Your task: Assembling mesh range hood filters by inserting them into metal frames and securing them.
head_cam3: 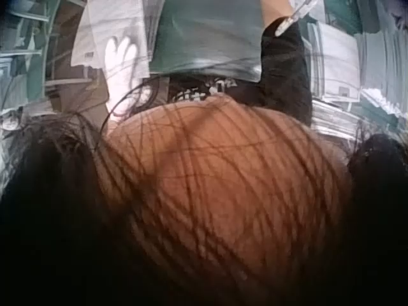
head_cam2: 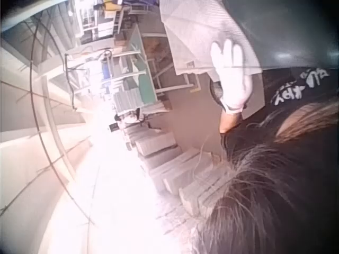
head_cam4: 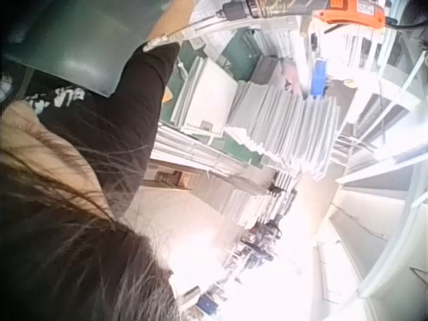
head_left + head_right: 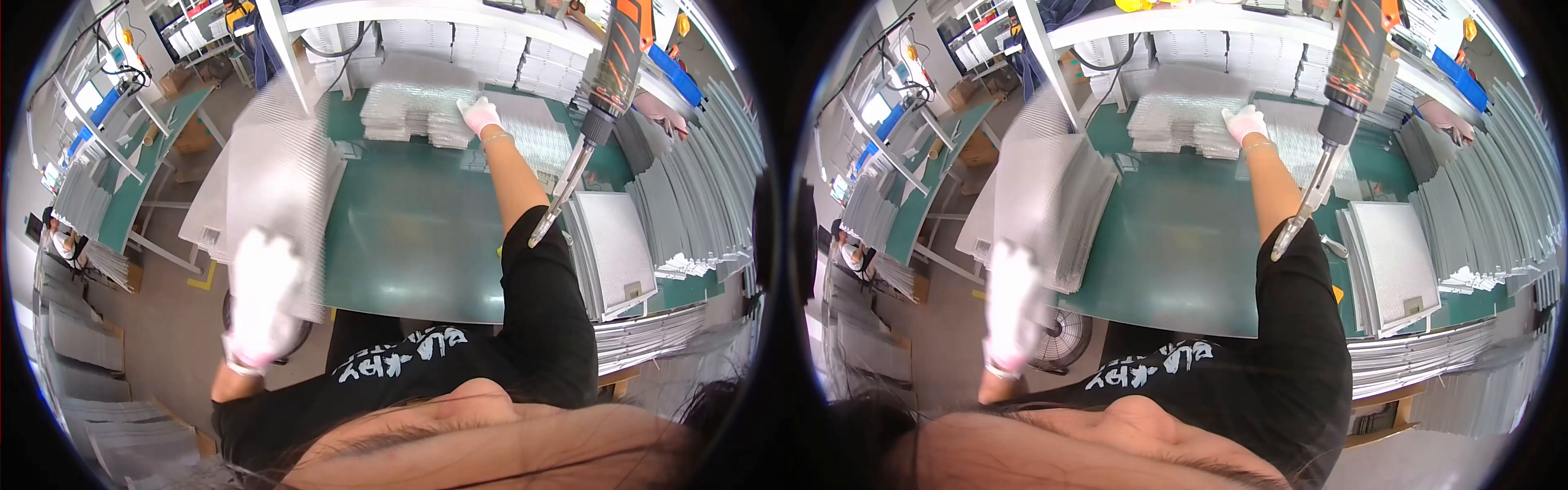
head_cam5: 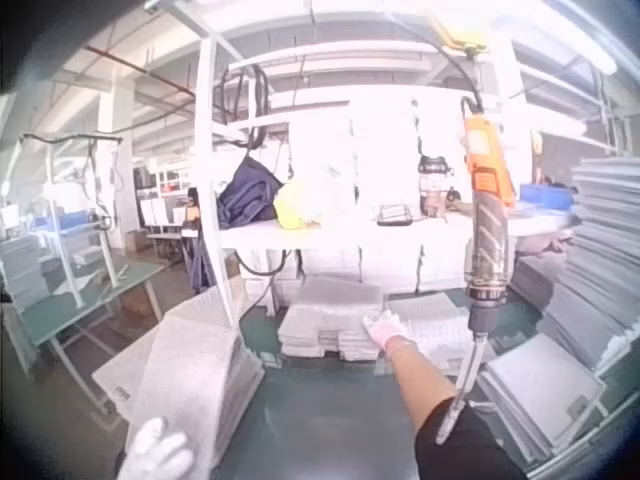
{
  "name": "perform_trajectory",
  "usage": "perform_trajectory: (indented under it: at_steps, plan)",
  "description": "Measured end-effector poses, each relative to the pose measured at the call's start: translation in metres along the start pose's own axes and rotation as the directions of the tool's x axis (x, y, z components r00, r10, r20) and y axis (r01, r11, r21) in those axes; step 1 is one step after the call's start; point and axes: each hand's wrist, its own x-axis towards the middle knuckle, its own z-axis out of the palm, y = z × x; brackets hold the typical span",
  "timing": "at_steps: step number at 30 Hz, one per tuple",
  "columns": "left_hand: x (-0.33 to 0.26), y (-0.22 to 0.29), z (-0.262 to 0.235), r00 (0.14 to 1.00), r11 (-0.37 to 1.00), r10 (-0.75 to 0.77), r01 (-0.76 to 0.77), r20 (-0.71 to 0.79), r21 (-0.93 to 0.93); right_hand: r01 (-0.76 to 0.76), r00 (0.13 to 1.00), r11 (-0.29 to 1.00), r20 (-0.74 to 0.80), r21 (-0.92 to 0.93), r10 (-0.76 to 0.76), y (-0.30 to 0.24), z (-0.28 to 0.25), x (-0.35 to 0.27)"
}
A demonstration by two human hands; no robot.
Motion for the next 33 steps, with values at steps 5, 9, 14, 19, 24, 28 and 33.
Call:
perform_trajectory:
  at_steps: [5, 9, 14, 19, 24, 28, 33]
  plan:
    - [-0.003, 0.056, 0.118, 0.922, 0.894, 0.248, -0.100, 0.297, -0.438, 0.038, 0.984, 0.940, -0.151, -0.338, -0.094, -0.049, 0.006, -0.025]
    - [-0.009, 0.072, 0.242, 0.878, 0.898, 0.310, -0.144, 0.366, -0.416, 0.191, 0.880, 0.888, -0.328, -0.418, -0.343, -0.053, -0.004, -0.014]
    - [0.002, 0.093, 0.278, 0.843, 0.851, 0.352, -0.109, 0.405, -0.513, 0.617, 0.767, 0.630, -0.540, 0.472, -0.347, -0.052, -0.026, 0.001]
    - [0.020, 0.061, 0.266, 0.928, 0.116, -0.114, 0.367, 0.354, -0.923, 0.454, 0.828, 0.002, -0.421, 0.891, -0.372, -0.031, -0.076, -0.020]
    - [0.005, -0.014, 0.229, 0.807, -0.520, -0.486, 0.043, 0.337, -0.853, 0.465, 0.856, 0.438, -0.264, 0.769, -0.444, 0.013, -0.078, -0.146]
    - [-0.008, -0.020, 0.181, 0.806, -0.505, -0.457, 0.113, 0.376, -0.856, 0.318, 0.918, 0.665, -0.043, 0.675, -0.395, 0.089, -0.047, -0.259]
    - [-0.024, 0.010, 0.201, 0.796, 0.698, -0.563, 0.602, 0.222, -0.386, 0.253, 0.936, 0.850, 0.107, 0.463, -0.336, 0.126, -0.017, -0.313]
